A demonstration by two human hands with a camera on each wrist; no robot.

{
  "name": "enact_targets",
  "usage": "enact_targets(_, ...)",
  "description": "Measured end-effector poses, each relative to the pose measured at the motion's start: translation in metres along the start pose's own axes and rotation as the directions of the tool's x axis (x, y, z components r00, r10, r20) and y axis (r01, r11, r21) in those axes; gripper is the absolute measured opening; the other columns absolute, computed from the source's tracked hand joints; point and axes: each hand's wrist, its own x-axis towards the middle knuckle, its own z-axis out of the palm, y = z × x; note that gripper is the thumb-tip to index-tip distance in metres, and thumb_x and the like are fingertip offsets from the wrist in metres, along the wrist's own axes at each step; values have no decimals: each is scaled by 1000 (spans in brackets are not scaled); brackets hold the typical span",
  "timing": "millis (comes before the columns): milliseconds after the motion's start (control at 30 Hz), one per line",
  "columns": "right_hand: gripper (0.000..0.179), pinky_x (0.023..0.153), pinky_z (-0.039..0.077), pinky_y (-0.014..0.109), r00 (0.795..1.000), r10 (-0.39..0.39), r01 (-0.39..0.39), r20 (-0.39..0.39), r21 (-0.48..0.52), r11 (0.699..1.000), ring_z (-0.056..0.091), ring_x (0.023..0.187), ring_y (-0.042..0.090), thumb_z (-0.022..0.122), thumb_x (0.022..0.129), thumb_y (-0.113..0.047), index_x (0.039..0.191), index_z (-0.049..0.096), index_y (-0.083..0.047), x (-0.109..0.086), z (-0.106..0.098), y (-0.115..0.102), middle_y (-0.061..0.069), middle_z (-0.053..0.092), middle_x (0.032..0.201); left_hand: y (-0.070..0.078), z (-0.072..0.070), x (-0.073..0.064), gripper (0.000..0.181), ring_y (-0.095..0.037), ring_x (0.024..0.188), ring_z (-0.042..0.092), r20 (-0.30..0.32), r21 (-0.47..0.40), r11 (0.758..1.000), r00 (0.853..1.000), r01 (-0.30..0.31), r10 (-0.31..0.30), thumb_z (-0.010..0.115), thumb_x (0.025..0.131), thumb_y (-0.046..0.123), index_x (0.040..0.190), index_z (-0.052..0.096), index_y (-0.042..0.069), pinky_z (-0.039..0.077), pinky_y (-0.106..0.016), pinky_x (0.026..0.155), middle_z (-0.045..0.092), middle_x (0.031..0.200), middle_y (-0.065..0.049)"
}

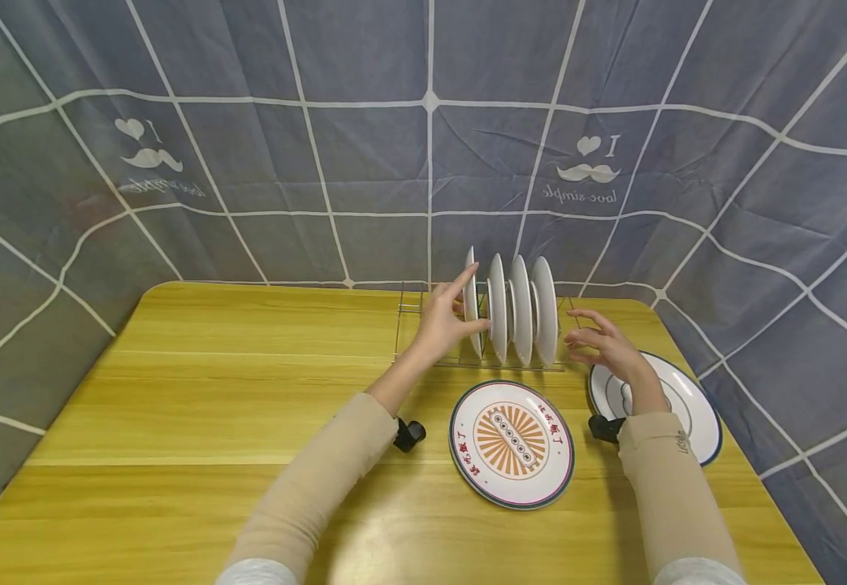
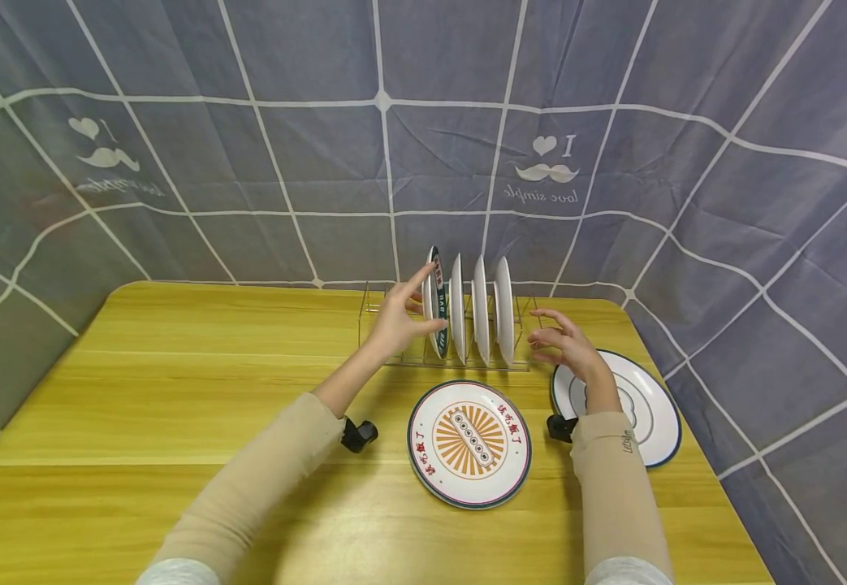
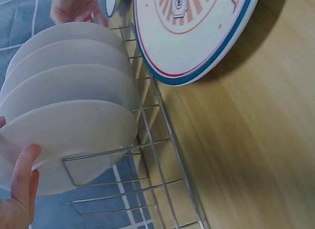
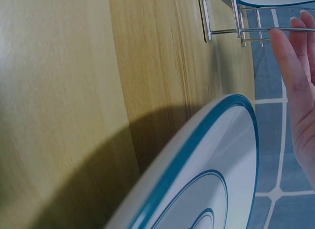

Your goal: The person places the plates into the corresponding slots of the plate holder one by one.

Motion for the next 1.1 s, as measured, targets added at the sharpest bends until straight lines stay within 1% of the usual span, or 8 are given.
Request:
enact_targets(200, 48, 87, 49, 40, 1000, -8, 8, 1, -3, 1000, 56, 94, 16, 48, 96, -20, 139, 28, -11, -1, 1, -1, 1, 57, 99, -5, 5, -2, 84, -33, 84, 53, 24, 17, 1000, 1000, 15, -16, 79, 70, 11, 142, 36, 20, 42, -21, 63, 45, 100, -23)
enact_targets(400, 48, 87, 50, 40, 1000, -9, 9, 0, -5, 1000, 56, 92, 15, 47, 96, -20, 139, 28, -10, 0, 0, -1, 1, 57, 99, -6, 5, -3, 84, -37, 89, 53, 43, -11, 1000, 999, 26, -26, 78, 73, 13, 143, 32, 23, 43, -23, 65, 43, 105, -26)
enact_targets(533, 46, 83, 51, 35, 1000, -11, 11, -1, 2, 1000, 57, 91, 13, 47, 96, -20, 138, 29, -9, 0, 0, 0, -1, 58, 97, -4, 3, -6, 88, -34, 96, 51, 63, -16, 998, 996, 65, -63, 77, 73, 20, 145, 27, 28, 46, -28, 70, 43, 114, -22)
enact_targets(633, 46, 82, 51, 33, 1000, -10, 10, -3, 3, 1000, 57, 90, 13, 47, 96, -20, 137, 29, -10, -1, 0, 0, -1, 58, 97, -3, -2, -11, 88, -32, 102, 49, 48, -45, 997, 997, 68, -66, 77, 73, 25, 145, 26, 29, 49, -33, 75, 41, 122, -18)
enact_targets(800, 48, 83, 51, 33, 1000, -8, 8, 0, -5, 1000, 56, 92, 16, 47, 96, -21, 139, 27, -9, -1, 1, -1, 0, 57, 98, -5, -15, -25, 82, -31, 107, 48, -10, -168, 986, 1000, 16, -18, 76, 75, 21, 143, 31, 25, 51, -42, 84, 42, 124, -13)
enact_targets(867, 47, 83, 51, 33, 1000, -9, 9, 1, -8, 1000, 56, 93, 16, 47, 97, -21, 138, 28, -10, -1, 1, -1, 1, 57, 99, -7, -21, -33, 80, -31, 107, 48, -13, -201, 979, 1000, 15, -19, 76, 75, 18, 142, 33, 24, 49, -44, 86, 42, 124, -14)
enact_targets(967, 44, 84, 51, 34, 1000, -8, 8, 3, -7, 1000, 56, 94, 16, 47, 96, -20, 137, 31, -14, -1, 0, -1, 2, 56, 100, -11, -26, -46, 77, -34, 109, 49, 10, -239, 970, 999, 49, -48, 75, 76, 16, 141, 35, 23, 49, -44, 87, 43, 123, -16)
enact_targets(1100, 42, 85, 51, 36, 1000, -4, 4, 3, -6, 1000, 55, 94, 17, 47, 96, -21, 136, 33, -17, -1, 0, -1, 4, 55, 102, -20, -28, -63, 75, -36, 108, 49, 80, -271, 955, 991, 123, -105, 75, 76, 14, 140, 37, 23, 50, -42, 86, 44, 123, -19)
